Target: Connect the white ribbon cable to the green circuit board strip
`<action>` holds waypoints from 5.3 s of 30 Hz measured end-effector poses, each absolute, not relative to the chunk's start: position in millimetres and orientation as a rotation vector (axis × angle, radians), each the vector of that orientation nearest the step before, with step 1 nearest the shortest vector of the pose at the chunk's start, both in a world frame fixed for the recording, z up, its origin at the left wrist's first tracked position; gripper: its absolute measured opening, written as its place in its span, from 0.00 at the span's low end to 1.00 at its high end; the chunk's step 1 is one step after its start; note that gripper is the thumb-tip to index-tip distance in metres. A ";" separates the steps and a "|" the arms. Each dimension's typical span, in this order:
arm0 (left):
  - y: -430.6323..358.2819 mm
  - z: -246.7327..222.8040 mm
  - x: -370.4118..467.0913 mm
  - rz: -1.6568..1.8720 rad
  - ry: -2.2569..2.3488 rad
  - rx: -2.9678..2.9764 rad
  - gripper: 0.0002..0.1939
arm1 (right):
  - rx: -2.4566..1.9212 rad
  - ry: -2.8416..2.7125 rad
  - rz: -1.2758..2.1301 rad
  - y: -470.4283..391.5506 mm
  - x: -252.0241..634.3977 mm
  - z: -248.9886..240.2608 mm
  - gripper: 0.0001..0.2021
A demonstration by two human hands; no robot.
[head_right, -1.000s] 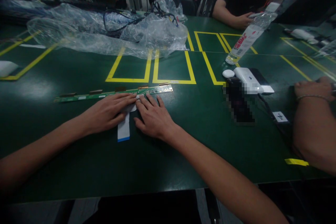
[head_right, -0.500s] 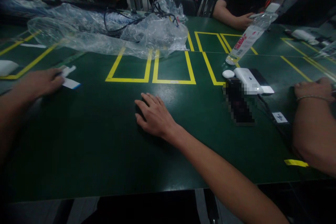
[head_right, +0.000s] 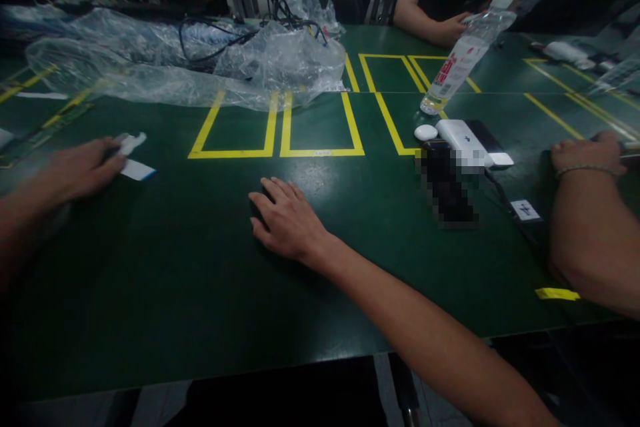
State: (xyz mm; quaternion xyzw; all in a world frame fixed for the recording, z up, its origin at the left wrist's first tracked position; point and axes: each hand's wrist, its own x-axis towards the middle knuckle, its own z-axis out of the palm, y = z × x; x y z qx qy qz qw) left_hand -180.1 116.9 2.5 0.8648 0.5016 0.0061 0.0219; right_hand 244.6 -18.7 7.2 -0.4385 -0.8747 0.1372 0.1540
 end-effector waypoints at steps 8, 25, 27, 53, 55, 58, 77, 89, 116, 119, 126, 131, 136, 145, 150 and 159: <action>40.4 7.8 -20.9 0.144 1.079 2.910 0.32 | -1.283 -2.539 0.352 -17.5 241.1 2.5 0.28; 21.6 6.6 -15.6 0.148 0.876 2.890 0.30 | -1.282 -2.624 0.280 -18.8 238.4 5.0 0.27; 20.1 7.9 -15.3 0.134 0.881 2.898 0.31 | -1.290 -2.622 0.280 -19.1 237.8 5.3 0.27; 126.6 -0.4 -265.2 -0.174 2.488 1.890 0.47 | -1.318 -2.658 0.332 -18.2 242.4 6.8 0.31; 124.7 -0.2 -261.9 -0.164 2.514 1.880 0.49 | -1.312 -2.661 0.322 -18.2 242.4 7.1 0.31; 122.8 1.7 -258.0 -0.184 2.539 1.834 0.50 | -1.323 -2.662 0.318 -18.2 242.0 7.4 0.30; 54.4 1.0 -43.5 -0.023 1.529 2.759 0.37 | -1.320 -2.658 0.279 -18.5 240.7 6.7 0.30; 49.3 5.3 -39.1 0.056 1.524 2.689 0.37 | -1.325 -2.654 0.282 -18.8 240.2 6.1 0.30; 7.6 7.3 -0.3 0.060 1.035 2.835 0.36 | -1.346 -2.606 0.278 -23.9 231.3 3.9 0.33; 7.7 7.8 0.2 0.043 1.017 2.862 0.36 | -1.366 -2.580 0.263 -25.9 227.8 1.0 0.33; 7.2 10.8 3.6 0.028 1.007 2.899 0.35 | -1.485 -2.469 0.241 -33.9 214.3 3.7 0.30; 8.3 11.4 3.8 0.046 1.012 2.885 0.34 | -1.518 -2.454 0.229 -36.4 209.5 6.0 0.30; 12.6 9.6 2.2 0.154 0.992 2.869 0.32 | -1.483 -2.451 0.281 -32.2 214.6 4.3 0.30; 13.2 7.8 2.9 0.097 1.021 2.935 0.31 | -1.397 -2.445 0.373 -24.6 222.1 1.0 0.30; 32.1 5.7 -7.6 0.084 1.160 2.923 0.32 | -1.390 -2.412 0.378 -24.8 224.0 3.4 0.32; 120.4 13.7 -157.6 -0.294 2.101 2.340 0.37 | -1.313 -2.451 0.407 -24.7 231.5 4.7 0.28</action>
